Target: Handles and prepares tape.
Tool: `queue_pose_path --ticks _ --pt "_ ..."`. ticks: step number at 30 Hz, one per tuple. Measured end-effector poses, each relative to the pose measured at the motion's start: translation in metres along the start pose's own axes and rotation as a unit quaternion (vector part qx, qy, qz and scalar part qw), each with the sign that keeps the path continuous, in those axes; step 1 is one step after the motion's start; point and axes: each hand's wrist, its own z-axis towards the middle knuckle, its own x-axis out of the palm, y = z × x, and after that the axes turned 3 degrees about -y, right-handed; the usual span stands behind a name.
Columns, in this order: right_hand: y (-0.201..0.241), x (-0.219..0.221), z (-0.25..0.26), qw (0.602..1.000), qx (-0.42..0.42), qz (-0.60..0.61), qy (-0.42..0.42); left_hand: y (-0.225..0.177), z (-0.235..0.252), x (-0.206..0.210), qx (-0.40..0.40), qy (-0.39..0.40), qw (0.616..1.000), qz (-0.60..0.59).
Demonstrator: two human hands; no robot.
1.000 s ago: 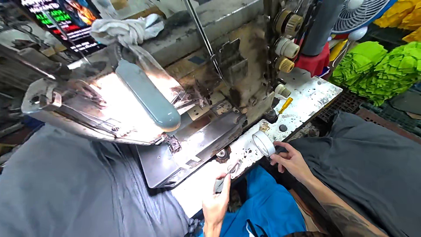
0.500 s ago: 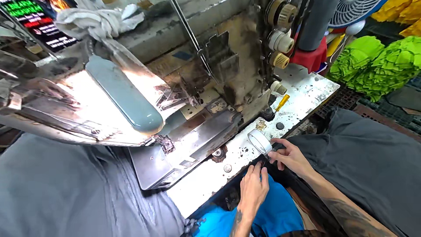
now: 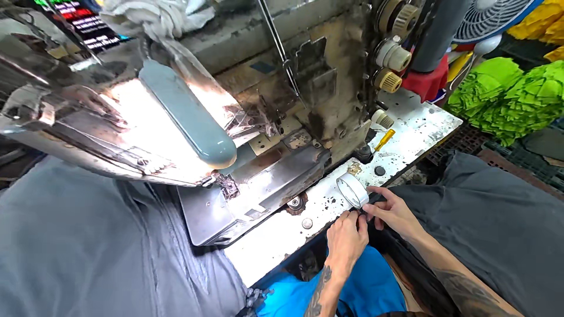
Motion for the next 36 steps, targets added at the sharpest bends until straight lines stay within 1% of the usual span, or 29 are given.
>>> queue_pose_path --ticks 3,5,7,9,11,12,13,14,15,17,19,22,24,27,30,32,36 --pt "0.002 0.002 0.000 1.000 0.008 0.006 0.011 0.015 -0.012 0.003 -0.019 -0.024 0.996 -0.080" --pt "0.006 0.003 0.000 1.000 0.007 0.012 0.021 0.025 -0.022 0.014 -0.051 -0.052 0.981 -0.179" --pt "0.008 0.004 -0.001 0.999 0.007 0.014 0.038 0.023 -0.029 0.024 -0.088 -0.066 0.955 -0.277" --pt "0.012 0.006 -0.003 0.998 0.003 0.007 0.054 0.013 -0.027 0.032 -0.088 -0.082 0.942 -0.314" --pt "0.014 0.003 -0.005 0.997 -0.006 0.007 0.074 0.005 -0.024 0.036 -0.051 -0.124 0.953 -0.271" --pt "0.013 -0.001 -0.005 0.995 -0.013 0.008 0.096 0.004 -0.025 0.037 -0.016 -0.158 0.961 -0.225" --pt "0.014 -0.005 -0.003 0.992 -0.014 0.007 0.121 0.006 -0.026 0.038 0.034 -0.207 0.963 -0.168" --pt "0.014 -0.008 -0.002 0.990 -0.010 0.007 0.139 0.010 -0.027 0.039 0.094 -0.261 0.955 -0.104" --pt "0.016 -0.011 -0.001 0.989 -0.003 0.004 0.146 0.016 -0.027 0.040 0.155 -0.305 0.938 -0.049" --pt "0.016 -0.016 0.003 0.990 0.009 -0.008 0.141 0.029 -0.025 0.034 0.255 -0.355 0.899 0.040" --pt "0.013 -0.024 0.008 0.990 0.025 -0.013 0.136 0.036 -0.015 0.025 0.331 -0.363 0.864 0.112" --pt "0.008 -0.028 0.010 0.990 0.039 -0.013 0.132 0.035 0.009 0.013 0.418 -0.343 0.818 0.194" --pt "0.004 -0.030 0.009 0.991 0.007 -0.023 0.130 0.034 0.026 0.008 0.450 -0.326 0.799 0.231" --pt "-0.007 -0.025 0.012 0.982 -0.069 -0.079 0.154 0.035 0.041 0.000 0.471 -0.307 0.785 0.261" --pt "-0.012 -0.012 0.017 0.981 -0.076 -0.086 0.158 0.037 0.048 -0.010 0.481 -0.304 0.779 0.264" --pt "-0.009 -0.006 0.021 0.984 -0.100 -0.066 0.135 0.033 0.050 -0.019 0.484 -0.302 0.784 0.243" --pt "-0.002 -0.002 0.020 0.979 -0.165 -0.037 0.112 0.023 0.044 -0.034 0.464 -0.289 0.818 0.176"
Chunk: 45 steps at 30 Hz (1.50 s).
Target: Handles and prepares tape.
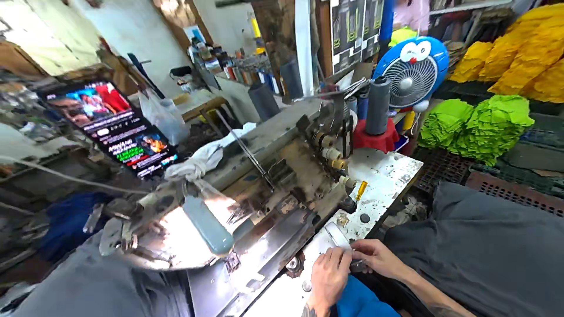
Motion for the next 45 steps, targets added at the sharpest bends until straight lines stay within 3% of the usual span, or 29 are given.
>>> queue_pose_path --ticks 8,15,23,32,40,45 --pt "0.032 0.005 -0.017 0.993 -0.068 -0.040 -0.093 -0.009 0.029 -0.002 -0.012 -0.048 0.999 0.015" --pt "0.049 -0.008 -0.019 0.980 -0.040 -0.144 -0.129 -0.018 0.040 -0.005 -0.001 -0.046 0.999 0.027" --pt "0.054 -0.010 -0.019 0.963 -0.124 -0.154 -0.182 -0.027 0.048 -0.005 -0.068 -0.067 0.994 -0.061" --pt "0.086 -0.021 -0.021 0.931 -0.180 -0.287 -0.137 -0.041 0.060 -0.022 -0.183 -0.079 0.973 -0.119" --pt "0.086 -0.021 -0.016 0.948 -0.165 -0.227 -0.150 -0.042 0.056 -0.028 -0.188 -0.090 0.961 -0.183" --pt "0.085 -0.024 -0.015 0.981 -0.077 -0.134 -0.116 -0.034 0.046 -0.020 -0.167 -0.076 0.958 -0.221"
